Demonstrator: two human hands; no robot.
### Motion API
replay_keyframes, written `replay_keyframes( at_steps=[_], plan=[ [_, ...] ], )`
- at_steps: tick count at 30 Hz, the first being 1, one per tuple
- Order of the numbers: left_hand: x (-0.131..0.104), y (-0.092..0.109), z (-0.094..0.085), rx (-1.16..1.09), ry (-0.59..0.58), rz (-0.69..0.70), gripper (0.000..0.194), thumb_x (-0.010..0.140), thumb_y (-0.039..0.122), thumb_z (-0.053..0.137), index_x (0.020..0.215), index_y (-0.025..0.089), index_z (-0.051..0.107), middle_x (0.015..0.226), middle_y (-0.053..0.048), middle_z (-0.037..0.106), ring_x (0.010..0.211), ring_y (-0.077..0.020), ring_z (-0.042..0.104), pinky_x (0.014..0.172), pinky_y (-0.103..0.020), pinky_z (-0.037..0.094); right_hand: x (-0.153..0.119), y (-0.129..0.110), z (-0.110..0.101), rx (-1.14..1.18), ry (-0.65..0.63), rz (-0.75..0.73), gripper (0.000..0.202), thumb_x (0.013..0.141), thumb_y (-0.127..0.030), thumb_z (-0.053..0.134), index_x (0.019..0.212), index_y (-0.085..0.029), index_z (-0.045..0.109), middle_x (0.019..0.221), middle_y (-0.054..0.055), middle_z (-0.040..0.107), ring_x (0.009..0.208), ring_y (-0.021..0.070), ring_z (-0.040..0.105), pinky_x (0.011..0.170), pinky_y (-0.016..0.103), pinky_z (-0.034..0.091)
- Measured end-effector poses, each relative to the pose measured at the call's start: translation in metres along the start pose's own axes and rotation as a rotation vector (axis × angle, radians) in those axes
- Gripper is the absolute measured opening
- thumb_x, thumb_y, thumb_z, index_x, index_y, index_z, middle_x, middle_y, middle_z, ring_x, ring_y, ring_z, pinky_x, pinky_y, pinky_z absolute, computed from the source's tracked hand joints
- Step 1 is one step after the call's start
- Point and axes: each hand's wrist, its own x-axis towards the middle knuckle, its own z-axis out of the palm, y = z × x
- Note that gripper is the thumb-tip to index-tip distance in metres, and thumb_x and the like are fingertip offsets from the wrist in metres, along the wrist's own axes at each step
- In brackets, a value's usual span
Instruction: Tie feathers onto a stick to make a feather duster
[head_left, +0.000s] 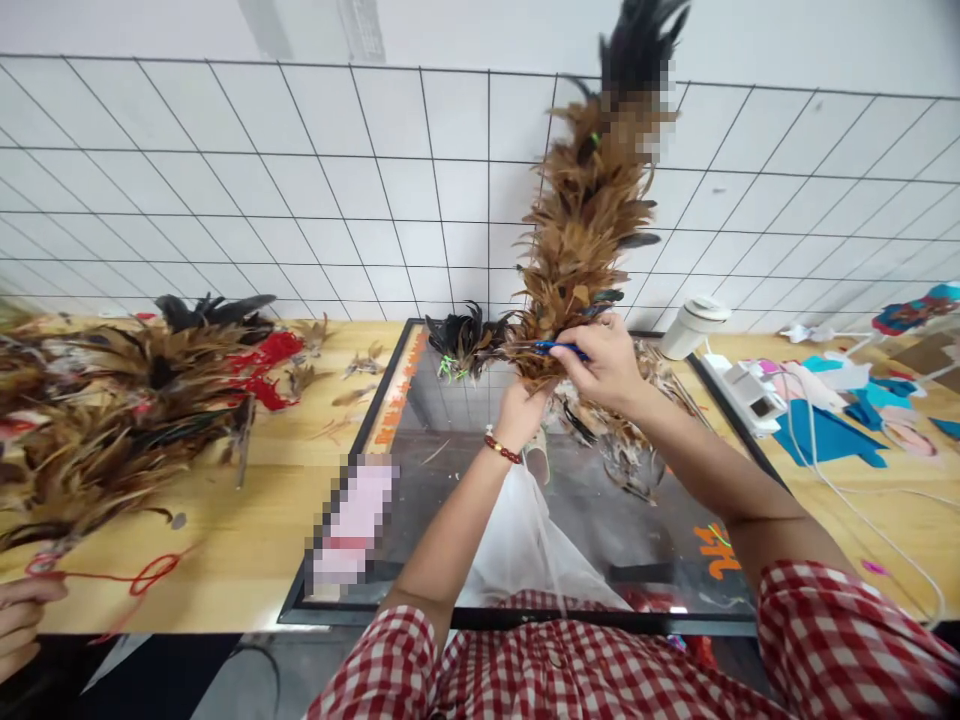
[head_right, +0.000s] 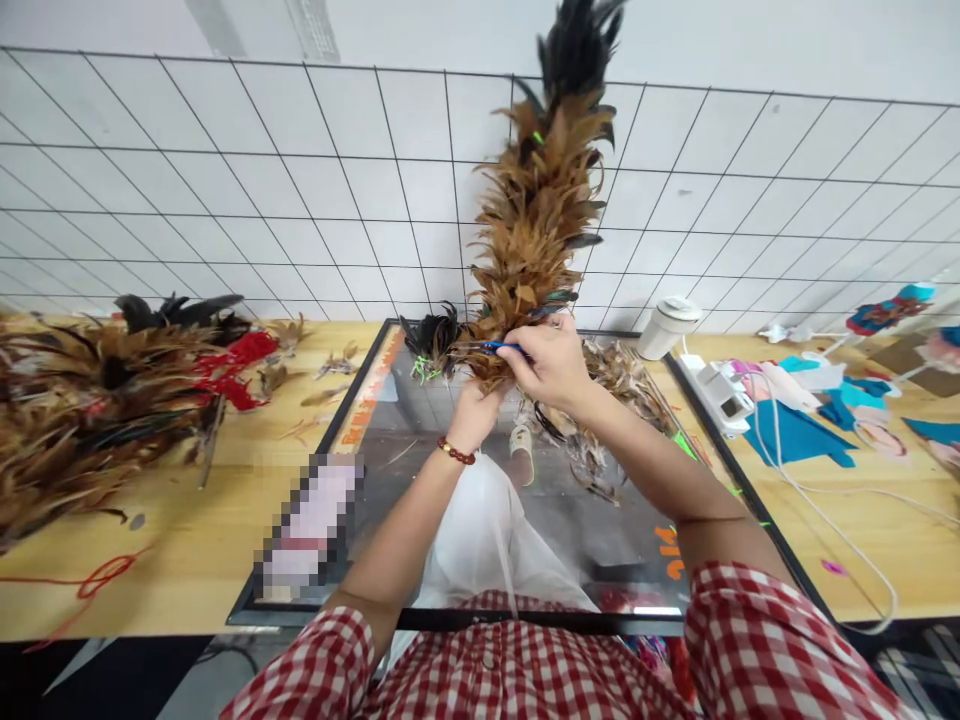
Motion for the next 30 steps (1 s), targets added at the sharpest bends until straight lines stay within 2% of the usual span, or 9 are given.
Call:
replay_keyframes(
  at_steps=[4, 10, 13, 16, 18, 21, 23, 26, 30],
  plan=[
    [0.001, -0.007, -0.011, 0.561, 0.181, 0.225, 0.046, 0.081, 0.015, 0.062, 0.127, 0.016, 0.061, 0.095, -0.009, 0.074, 0.089, -0.0248, 0.070, 0.078, -0.031, 0.051, 0.033, 0.032, -0.003, -0.139, 0.005, 0.054, 0.028, 0.097, -0.043, 0.054, 0.083, -0.021, 0.067, 0.073, 0.003, 0.068, 0.076, 0.0233, 0.065, 0.093, 0.048, 0.041],
    [0.005, -0.010, -0.022, 1.015, 0.281, 0.266, 0.059, 0.084, 0.012, 0.055, 0.143, 0.012, 0.056, 0.112, -0.018, 0.073, 0.106, -0.0301, 0.070, 0.085, -0.036, 0.053, 0.132, 0.135, -0.089, -0.255, 0.502, 0.367, 0.022, 0.095, -0.036, 0.064, 0.080, -0.020, 0.068, 0.080, 0.006, 0.068, 0.080, 0.0205, 0.065, 0.079, 0.039, 0.049],
    [0.008, -0.008, -0.027, 1.178, 0.294, 0.251, 0.064, 0.087, 0.015, 0.054, 0.151, 0.013, 0.049, 0.120, -0.019, 0.069, 0.105, -0.0305, 0.069, 0.082, -0.037, 0.054, 0.140, 0.135, -0.106, -0.200, 0.705, 0.358, 0.034, 0.098, -0.045, 0.057, 0.076, -0.020, 0.065, 0.079, 0.004, 0.066, 0.084, 0.0179, 0.065, 0.082, 0.038, 0.049],
    [0.008, -0.003, -0.030, 1.311, 0.292, 0.224, 0.067, 0.090, 0.019, 0.052, 0.156, 0.017, 0.043, 0.122, -0.020, 0.067, 0.097, -0.0303, 0.070, 0.075, -0.037, 0.054, 0.104, 0.075, -0.073, -0.072, 0.612, 0.122, 0.026, 0.102, -0.038, 0.052, 0.093, -0.018, 0.066, 0.090, 0.010, 0.069, 0.088, 0.0215, 0.067, 0.082, 0.040, 0.054],
    [0.006, 0.001, -0.030, 1.360, 0.286, 0.210, 0.067, 0.092, 0.019, 0.050, 0.158, 0.019, 0.040, 0.120, -0.019, 0.067, 0.094, -0.0296, 0.070, 0.073, -0.036, 0.054, 0.067, 0.023, -0.029, -0.013, 0.285, 0.052, 0.024, 0.100, -0.032, 0.050, 0.112, -0.018, 0.065, 0.116, 0.014, 0.072, 0.098, 0.0268, 0.070, 0.085, 0.043, 0.055],
    [0.006, 0.003, -0.030, 1.385, 0.298, 0.184, 0.066, 0.094, 0.019, 0.047, 0.159, 0.021, 0.039, 0.117, -0.019, 0.067, 0.092, -0.0284, 0.070, 0.072, -0.035, 0.053, 0.018, -0.029, 0.035, 0.024, -0.031, 0.157, 0.033, 0.100, -0.028, 0.044, 0.126, -0.022, 0.064, 0.106, 0.009, 0.077, 0.083, 0.0253, 0.073, 0.072, 0.036, 0.054],
    [0.007, 0.002, -0.031, 1.398, 0.308, 0.175, 0.066, 0.094, 0.019, 0.047, 0.160, 0.021, 0.038, 0.117, -0.019, 0.066, 0.092, -0.0278, 0.069, 0.073, -0.035, 0.053, 0.003, -0.031, 0.060, 0.056, -0.082, 0.264, 0.033, 0.101, -0.028, 0.043, 0.122, -0.025, 0.067, 0.093, 0.005, 0.078, 0.076, 0.0233, 0.072, 0.067, 0.033, 0.052],
    [0.011, -0.003, -0.036, 1.418, 0.308, 0.184, 0.070, 0.092, 0.018, 0.049, 0.161, 0.020, 0.035, 0.122, -0.019, 0.065, 0.095, -0.0276, 0.069, 0.076, -0.036, 0.054, 0.019, 0.017, 0.060, 0.099, 0.012, 0.370, 0.027, 0.101, -0.026, 0.045, 0.112, -0.023, 0.070, 0.084, 0.003, 0.076, 0.069, 0.0195, 0.069, 0.065, 0.030, 0.051],
    [0.016, -0.009, -0.044, 1.420, 0.320, 0.181, 0.069, 0.093, 0.017, 0.047, 0.161, 0.019, 0.035, 0.125, -0.019, 0.064, 0.098, -0.0270, 0.069, 0.080, -0.036, 0.054, 0.083, 0.138, 0.004, 0.001, 0.262, 0.466, 0.025, 0.101, -0.017, 0.043, 0.108, -0.015, 0.067, 0.096, 0.008, 0.073, 0.071, 0.0131, 0.064, 0.071, 0.028, 0.049]
  ],
)
